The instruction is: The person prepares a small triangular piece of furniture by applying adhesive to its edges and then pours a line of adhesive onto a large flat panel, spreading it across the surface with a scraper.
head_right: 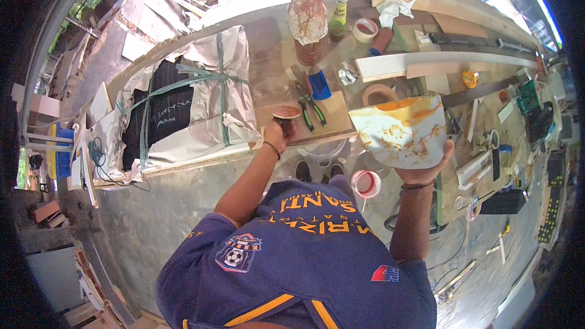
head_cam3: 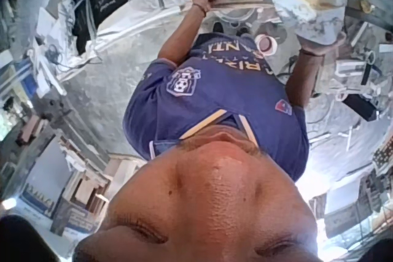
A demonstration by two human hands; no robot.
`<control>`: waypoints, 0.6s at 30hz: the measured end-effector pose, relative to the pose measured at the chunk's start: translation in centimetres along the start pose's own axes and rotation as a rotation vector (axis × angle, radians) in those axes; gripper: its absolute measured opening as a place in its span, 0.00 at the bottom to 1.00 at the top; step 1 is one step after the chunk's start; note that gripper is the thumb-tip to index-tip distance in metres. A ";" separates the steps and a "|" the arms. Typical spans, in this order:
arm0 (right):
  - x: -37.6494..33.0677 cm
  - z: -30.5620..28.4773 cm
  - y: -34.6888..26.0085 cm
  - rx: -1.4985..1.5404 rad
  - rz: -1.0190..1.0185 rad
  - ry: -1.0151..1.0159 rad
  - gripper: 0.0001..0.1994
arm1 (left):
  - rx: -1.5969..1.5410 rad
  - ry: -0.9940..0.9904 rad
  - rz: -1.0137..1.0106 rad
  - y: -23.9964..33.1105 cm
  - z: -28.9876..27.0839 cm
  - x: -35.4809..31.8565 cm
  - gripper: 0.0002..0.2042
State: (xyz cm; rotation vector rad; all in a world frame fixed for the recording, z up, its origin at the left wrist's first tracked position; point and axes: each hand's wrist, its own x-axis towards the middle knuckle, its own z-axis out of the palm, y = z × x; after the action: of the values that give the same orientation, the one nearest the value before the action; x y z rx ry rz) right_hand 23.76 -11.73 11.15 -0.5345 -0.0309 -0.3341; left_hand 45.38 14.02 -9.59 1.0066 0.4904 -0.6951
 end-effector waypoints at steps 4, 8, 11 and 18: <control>-0.5 -1.3 -1.3 0.001 0.014 0.050 0.45 | 0.186 0.088 0.109 -0.1 0.5 -0.8 0.12; -0.4 -2.7 -2.9 0.015 0.013 0.129 0.44 | 0.268 0.201 0.116 -0.1 0.8 -2.2 0.12; 0.0 -3.6 -3.7 0.057 0.048 0.079 0.43 | 0.334 0.209 0.217 -1.0 -0.4 -3.7 0.13; 0.4 -5.8 -6.3 0.125 0.076 0.171 0.44 | 0.342 0.381 0.424 -4.6 0.3 -10.0 0.15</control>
State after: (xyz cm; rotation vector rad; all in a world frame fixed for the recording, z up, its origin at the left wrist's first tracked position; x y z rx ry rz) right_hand 21.77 -19.83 9.29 -0.3806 0.1329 -0.3003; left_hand 35.23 15.09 -5.56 1.5245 0.4723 -0.2043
